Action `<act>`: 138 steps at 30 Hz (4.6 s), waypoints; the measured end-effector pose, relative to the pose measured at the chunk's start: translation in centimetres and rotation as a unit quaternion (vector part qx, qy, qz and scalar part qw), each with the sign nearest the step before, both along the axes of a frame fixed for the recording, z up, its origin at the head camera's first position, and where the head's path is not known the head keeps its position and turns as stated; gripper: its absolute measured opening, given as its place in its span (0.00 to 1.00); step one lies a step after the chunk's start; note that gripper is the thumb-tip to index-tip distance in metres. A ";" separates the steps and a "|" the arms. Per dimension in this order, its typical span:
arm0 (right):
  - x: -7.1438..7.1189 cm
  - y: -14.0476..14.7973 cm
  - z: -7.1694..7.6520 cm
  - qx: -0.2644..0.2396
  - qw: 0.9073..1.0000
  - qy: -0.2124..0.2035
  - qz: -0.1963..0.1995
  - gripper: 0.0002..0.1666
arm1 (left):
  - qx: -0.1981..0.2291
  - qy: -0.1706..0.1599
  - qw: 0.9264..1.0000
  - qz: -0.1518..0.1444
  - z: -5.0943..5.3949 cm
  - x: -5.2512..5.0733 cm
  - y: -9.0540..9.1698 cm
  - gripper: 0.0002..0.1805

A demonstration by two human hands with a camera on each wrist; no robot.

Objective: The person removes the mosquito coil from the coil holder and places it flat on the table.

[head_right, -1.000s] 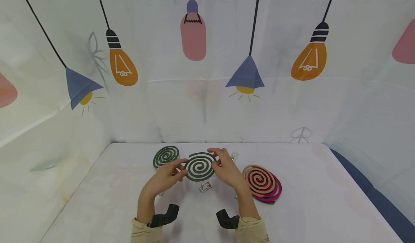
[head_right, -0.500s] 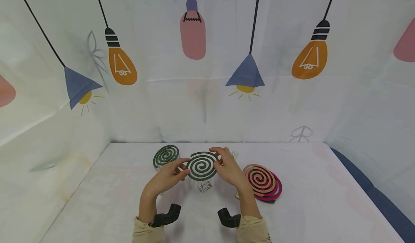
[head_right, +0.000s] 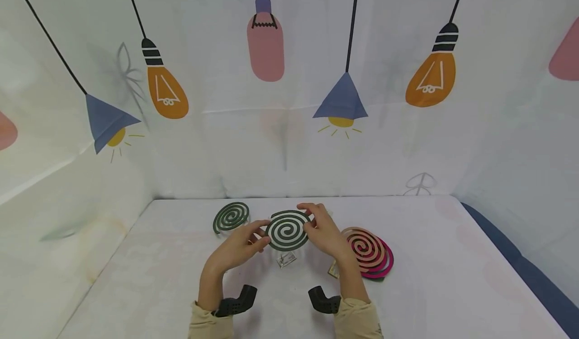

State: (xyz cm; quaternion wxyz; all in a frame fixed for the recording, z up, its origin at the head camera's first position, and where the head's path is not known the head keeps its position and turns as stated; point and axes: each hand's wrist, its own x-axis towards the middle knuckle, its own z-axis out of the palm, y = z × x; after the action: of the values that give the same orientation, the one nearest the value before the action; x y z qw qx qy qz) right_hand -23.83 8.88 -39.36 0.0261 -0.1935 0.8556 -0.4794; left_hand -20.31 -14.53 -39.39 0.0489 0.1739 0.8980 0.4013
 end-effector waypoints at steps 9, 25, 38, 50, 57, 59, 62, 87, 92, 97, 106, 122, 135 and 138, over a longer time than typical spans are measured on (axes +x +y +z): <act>-0.1 0.1 -0.2 0.009 1.000 -0.001 -0.004 0.27 | 0.004 0.003 1.000 -0.002 0.0 0.1 0.1 0.24; 0.0 0.4 0.2 0.012 1.000 -0.011 -0.022 0.26 | -0.001 -0.004 1.000 -0.013 0.2 0.0 0.4 0.25; 0.1 0.6 0.3 0.001 1.000 0.003 -0.019 0.23 | 0.003 0.001 1.000 -0.018 0.2 0.0 0.6 0.26; 0.0 1.1 0.3 -0.006 0.999 -0.019 -0.032 0.22 | 0.010 0.021 1.000 -0.017 0.3 -0.1 1.0 0.27; -0.1 1.5 0.2 -0.007 0.999 -0.023 -0.036 0.21 | 0.021 0.037 0.999 -0.014 0.2 -0.3 1.4 0.27; -0.2 1.7 0.2 0.003 0.999 -0.011 -0.036 0.22 | 0.025 0.040 0.999 -0.013 0.1 -0.3 1.5 0.27; -0.2 2.0 0.2 0.018 0.999 0.006 -0.037 0.23 | 0.029 0.043 0.999 -0.013 0.0 -0.3 1.8 0.27; -0.5 3.1 0.1 0.016 0.998 0.020 -0.052 0.22 | 0.027 0.073 0.997 -0.004 -0.5 -0.7 3.5 0.26; -0.4 3.2 0.3 0.019 0.998 0.009 -0.054 0.23 | 0.027 0.070 0.997 0.000 -0.4 -0.7 3.6 0.26; 0.3 3.1 1.3 0.013 0.998 0.006 -0.054 0.23 | 0.028 0.062 0.998 0.004 -0.4 -0.7 4.0 0.26; -0.5 3.9 0.0 0.013 0.998 0.011 -0.053 0.25 | 0.031 0.058 0.998 0.012 -1.1 -0.9 4.6 0.26; -0.5 5.0 -0.1 0.017 0.998 0.011 -0.061 0.24 | 0.031 0.068 0.997 0.025 -1.2 -0.6 6.0 0.26; -0.4 5.7 0.1 0.026 0.998 -0.009 -0.060 0.25 | 0.029 0.073 0.996 0.032 -1.1 -0.5 6.5 0.26; -0.5 5.8 0.2 0.027 0.998 -0.012 -0.063 0.24 | 0.031 0.073 0.996 0.036 -1.0 -0.6 6.7 0.26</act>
State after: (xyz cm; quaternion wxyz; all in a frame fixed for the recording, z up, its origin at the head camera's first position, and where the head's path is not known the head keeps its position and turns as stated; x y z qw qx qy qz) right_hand -24.28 14.71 -39.18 0.0110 -0.1332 0.8781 -0.4594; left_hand -20.87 -7.80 -40.42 -0.0369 0.1713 0.8919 0.4169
